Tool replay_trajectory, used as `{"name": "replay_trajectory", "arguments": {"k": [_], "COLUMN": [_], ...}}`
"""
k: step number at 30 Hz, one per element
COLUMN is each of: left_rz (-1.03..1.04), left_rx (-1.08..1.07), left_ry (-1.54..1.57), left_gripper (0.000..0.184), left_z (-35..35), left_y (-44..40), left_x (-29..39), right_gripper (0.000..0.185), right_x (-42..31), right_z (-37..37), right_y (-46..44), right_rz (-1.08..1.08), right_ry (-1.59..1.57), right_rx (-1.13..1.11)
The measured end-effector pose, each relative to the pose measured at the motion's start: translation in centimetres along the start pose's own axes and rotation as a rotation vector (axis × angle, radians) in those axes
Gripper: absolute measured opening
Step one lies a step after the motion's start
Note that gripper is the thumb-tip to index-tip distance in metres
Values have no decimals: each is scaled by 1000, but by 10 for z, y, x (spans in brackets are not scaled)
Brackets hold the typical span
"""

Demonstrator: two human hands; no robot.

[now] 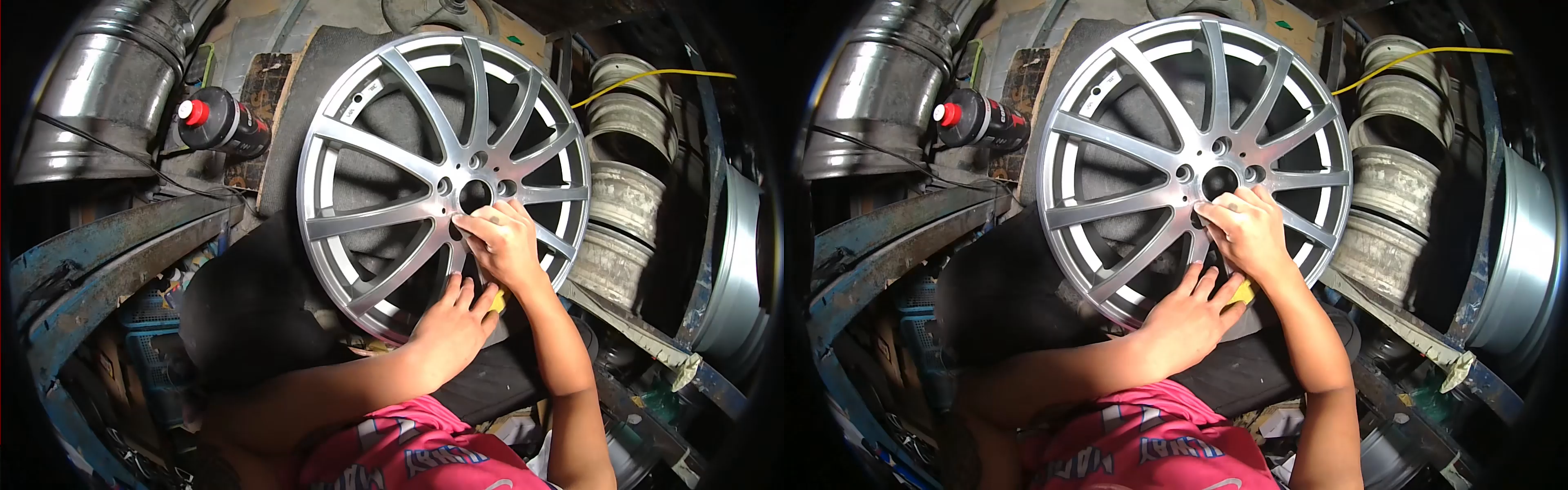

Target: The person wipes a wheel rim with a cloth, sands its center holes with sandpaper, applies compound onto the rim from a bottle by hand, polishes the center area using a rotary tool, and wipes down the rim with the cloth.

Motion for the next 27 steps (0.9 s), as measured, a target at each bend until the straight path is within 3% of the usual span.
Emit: {"name": "replay_trajectory", "arguments": {"k": [27], "left_rz": [-4], "left_rx": [-13], "left_ry": [-7], "left_gripper": [48], "left_z": [1], "left_y": [0], "left_x": [3], "right_gripper": [25], "right_x": [-2], "right_z": [0], "right_y": [2], "right_rz": [1], "right_ry": [11], "right_rx": [18]}}
Point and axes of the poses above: each hand's wrist, its own y-axis away from the middle knuckle, its own z-axis out of the palm, x = y × z, the point moved 7 cm from there along -y, towards the middle knuckle, and after that the axes turned 2 degrees about x, right-handed, at the moved point
